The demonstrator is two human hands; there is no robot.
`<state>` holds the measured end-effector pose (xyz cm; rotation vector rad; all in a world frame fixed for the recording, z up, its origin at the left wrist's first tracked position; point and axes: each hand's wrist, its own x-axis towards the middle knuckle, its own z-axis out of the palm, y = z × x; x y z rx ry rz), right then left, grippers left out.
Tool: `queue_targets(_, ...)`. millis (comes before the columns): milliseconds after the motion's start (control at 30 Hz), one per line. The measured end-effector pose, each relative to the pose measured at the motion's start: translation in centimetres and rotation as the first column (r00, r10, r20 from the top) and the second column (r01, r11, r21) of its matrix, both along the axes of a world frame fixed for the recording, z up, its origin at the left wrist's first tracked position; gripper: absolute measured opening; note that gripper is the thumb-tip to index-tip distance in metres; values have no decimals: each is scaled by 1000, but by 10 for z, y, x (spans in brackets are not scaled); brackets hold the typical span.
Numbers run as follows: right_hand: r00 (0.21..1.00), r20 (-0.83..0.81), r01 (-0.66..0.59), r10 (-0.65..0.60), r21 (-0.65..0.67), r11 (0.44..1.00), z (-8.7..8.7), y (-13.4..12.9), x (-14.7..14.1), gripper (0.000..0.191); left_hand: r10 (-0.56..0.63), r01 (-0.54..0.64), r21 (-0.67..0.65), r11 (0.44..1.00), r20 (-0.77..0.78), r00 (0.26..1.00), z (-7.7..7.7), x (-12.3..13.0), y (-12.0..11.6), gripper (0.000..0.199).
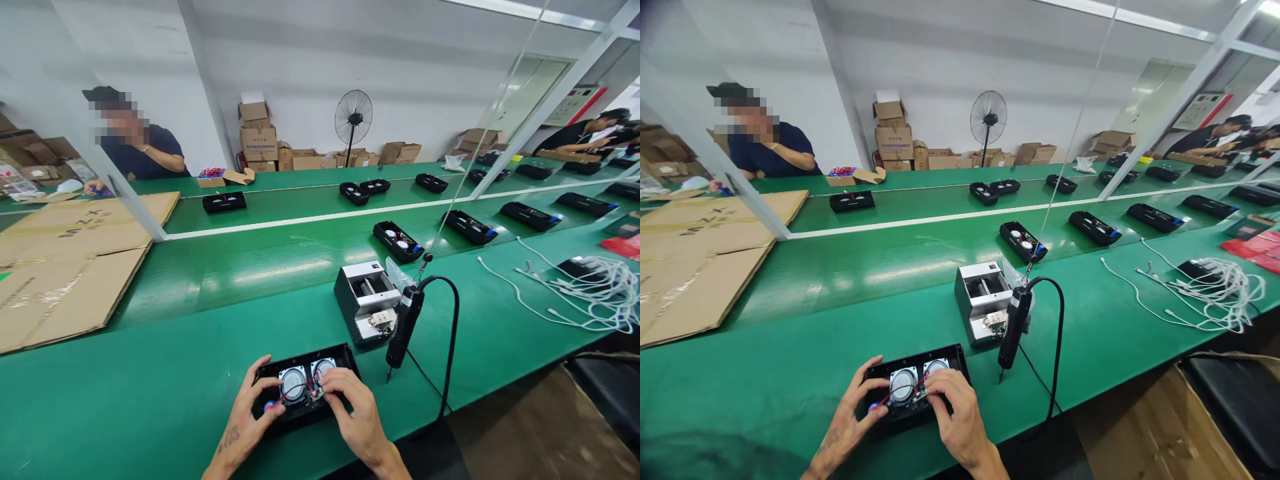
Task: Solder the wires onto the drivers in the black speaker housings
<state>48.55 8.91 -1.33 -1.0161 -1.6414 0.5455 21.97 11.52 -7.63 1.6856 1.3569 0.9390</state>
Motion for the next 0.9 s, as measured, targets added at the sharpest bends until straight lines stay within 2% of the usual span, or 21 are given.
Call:
queue_targets(167, 978, 194, -98, 81, 78, 992, 6, 11, -7, 28, 121, -118, -146, 982, 12, 993, 26, 16, 4, 52)
queue_targets(267, 951, 290, -131, 107, 64, 989, 3, 14, -8, 29, 197, -189, -111, 976, 58, 979, 28, 22, 8, 53)
queue_targets(367, 943, 312, -135, 118, 33, 990, 0, 15, -7, 30, 223, -220, -47, 974, 71, 972, 25, 23, 10, 54)
queue_targets(633, 980, 153, -103, 127, -157, 982, -4, 17, -3, 28, 125, -123, 47, 991, -56, 991, 25, 16, 6, 51)
queue_targets(800, 981, 133, -113, 144, -215, 970, -6, 18, -2, 26, 94, -62, 191, 980, -164, 982, 32, 23, 0, 29)
queue_targets(900, 984, 87, -128, 158, -278, 952, -3, 18, -2, 25, 46, 21, 307, 952, -208, 977, 34, 29, 1, 26)
